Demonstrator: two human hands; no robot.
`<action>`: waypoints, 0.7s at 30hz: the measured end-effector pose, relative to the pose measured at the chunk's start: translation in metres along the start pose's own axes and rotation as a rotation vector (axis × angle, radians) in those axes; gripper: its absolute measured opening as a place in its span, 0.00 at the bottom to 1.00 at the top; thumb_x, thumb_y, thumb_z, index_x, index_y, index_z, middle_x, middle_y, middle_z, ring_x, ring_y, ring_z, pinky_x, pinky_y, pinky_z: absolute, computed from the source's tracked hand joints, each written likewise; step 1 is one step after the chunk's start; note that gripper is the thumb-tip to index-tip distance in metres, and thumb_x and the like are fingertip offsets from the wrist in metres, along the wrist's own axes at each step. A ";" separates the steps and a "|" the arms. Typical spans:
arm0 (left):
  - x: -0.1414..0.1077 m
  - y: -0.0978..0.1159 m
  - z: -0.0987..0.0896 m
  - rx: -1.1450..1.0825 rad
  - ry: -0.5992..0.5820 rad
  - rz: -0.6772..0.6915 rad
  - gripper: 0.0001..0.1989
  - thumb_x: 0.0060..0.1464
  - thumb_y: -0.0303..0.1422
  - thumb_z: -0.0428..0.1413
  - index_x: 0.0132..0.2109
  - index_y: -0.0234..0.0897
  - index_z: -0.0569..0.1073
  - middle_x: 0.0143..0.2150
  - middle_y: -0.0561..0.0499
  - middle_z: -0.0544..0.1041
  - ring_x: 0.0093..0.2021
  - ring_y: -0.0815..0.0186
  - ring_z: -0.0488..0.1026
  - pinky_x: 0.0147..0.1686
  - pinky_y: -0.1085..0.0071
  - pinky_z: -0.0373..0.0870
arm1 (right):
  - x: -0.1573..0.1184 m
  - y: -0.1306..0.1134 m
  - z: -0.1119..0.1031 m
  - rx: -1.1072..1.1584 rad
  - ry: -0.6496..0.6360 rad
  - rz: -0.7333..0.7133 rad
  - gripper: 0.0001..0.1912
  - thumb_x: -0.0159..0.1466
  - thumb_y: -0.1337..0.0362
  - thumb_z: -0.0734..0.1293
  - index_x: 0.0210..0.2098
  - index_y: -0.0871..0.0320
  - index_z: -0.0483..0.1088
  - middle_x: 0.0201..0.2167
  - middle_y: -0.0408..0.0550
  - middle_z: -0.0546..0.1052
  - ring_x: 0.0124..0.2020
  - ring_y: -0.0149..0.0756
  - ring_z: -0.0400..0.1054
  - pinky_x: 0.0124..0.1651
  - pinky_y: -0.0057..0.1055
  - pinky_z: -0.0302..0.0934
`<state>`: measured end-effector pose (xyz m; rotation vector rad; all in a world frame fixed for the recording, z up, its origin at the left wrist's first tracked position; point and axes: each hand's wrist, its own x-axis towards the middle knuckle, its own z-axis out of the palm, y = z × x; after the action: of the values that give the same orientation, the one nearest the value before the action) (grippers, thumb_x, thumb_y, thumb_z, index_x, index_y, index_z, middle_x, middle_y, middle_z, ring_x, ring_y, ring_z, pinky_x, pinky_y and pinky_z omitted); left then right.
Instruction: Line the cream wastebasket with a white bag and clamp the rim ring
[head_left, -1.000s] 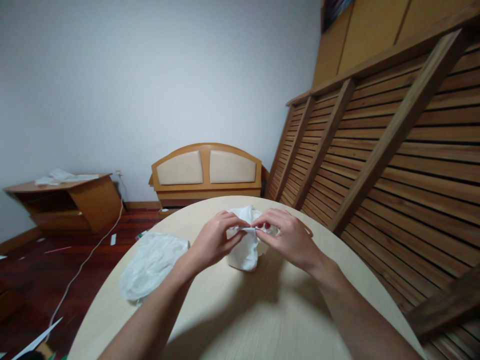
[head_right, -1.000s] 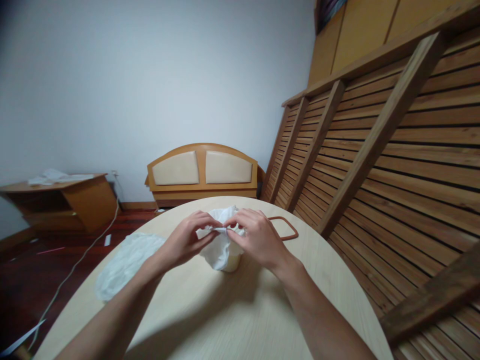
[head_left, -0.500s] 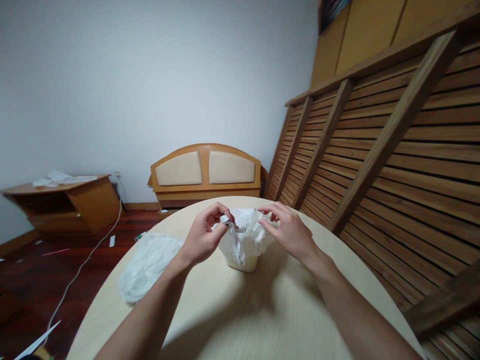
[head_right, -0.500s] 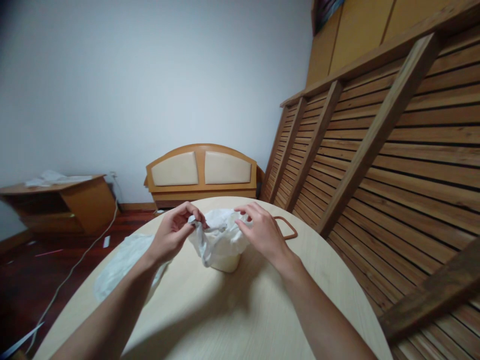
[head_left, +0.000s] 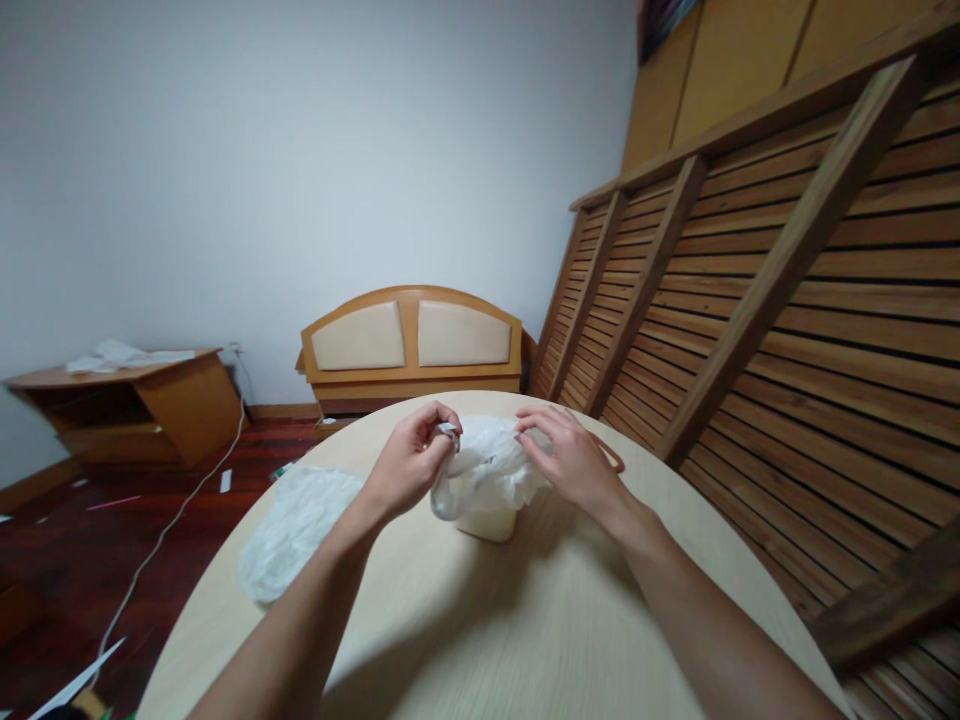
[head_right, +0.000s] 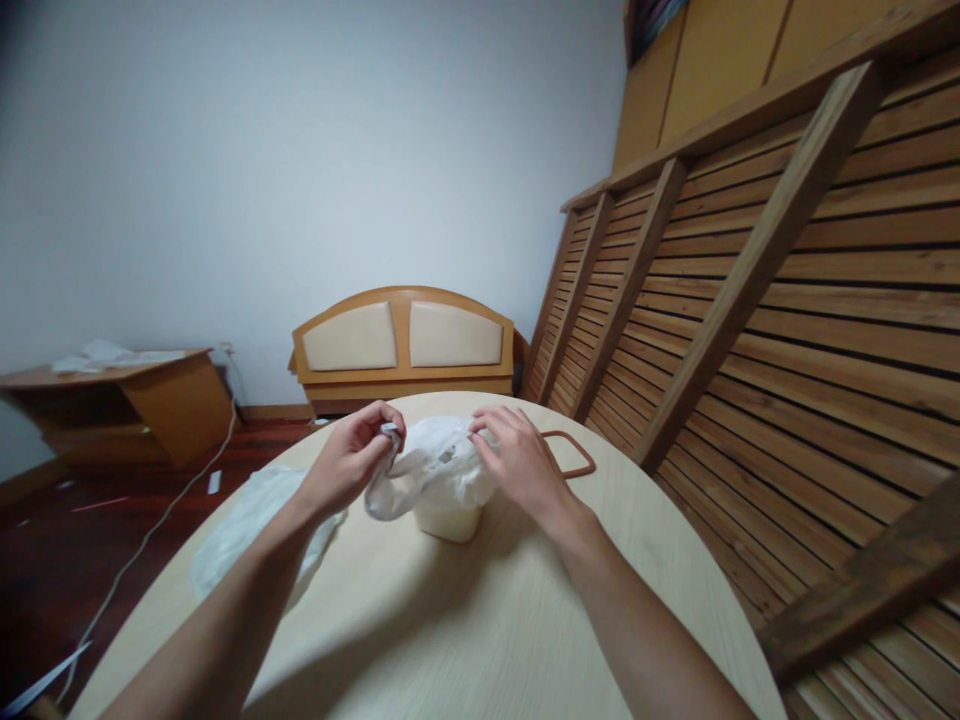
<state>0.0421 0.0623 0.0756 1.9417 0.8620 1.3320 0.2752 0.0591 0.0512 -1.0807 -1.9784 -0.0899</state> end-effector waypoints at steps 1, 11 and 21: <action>0.001 -0.003 0.001 0.066 0.044 -0.007 0.06 0.47 0.28 0.51 0.35 0.37 0.70 0.31 0.52 0.73 0.30 0.69 0.69 0.29 0.74 0.66 | 0.000 -0.002 -0.001 0.001 -0.004 0.008 0.06 0.69 0.68 0.64 0.40 0.54 0.74 0.46 0.50 0.79 0.52 0.44 0.70 0.58 0.44 0.62; -0.010 0.006 0.009 0.382 -0.095 0.304 0.24 0.59 0.33 0.58 0.62 0.40 0.69 0.59 0.43 0.73 0.58 0.57 0.70 0.59 0.60 0.66 | 0.000 -0.033 -0.010 0.061 0.044 -0.078 0.04 0.68 0.67 0.67 0.38 0.54 0.76 0.37 0.46 0.82 0.43 0.42 0.74 0.51 0.42 0.63; 0.001 -0.009 0.002 0.372 0.072 0.135 0.07 0.60 0.34 0.57 0.40 0.38 0.79 0.39 0.48 0.83 0.40 0.61 0.78 0.40 0.69 0.71 | 0.002 -0.015 -0.025 0.099 0.051 0.141 0.09 0.67 0.60 0.67 0.45 0.54 0.75 0.44 0.49 0.81 0.45 0.41 0.75 0.45 0.36 0.68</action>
<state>0.0430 0.0678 0.0682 2.2812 1.0942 1.4030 0.2803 0.0403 0.0729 -1.1378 -1.8362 0.0552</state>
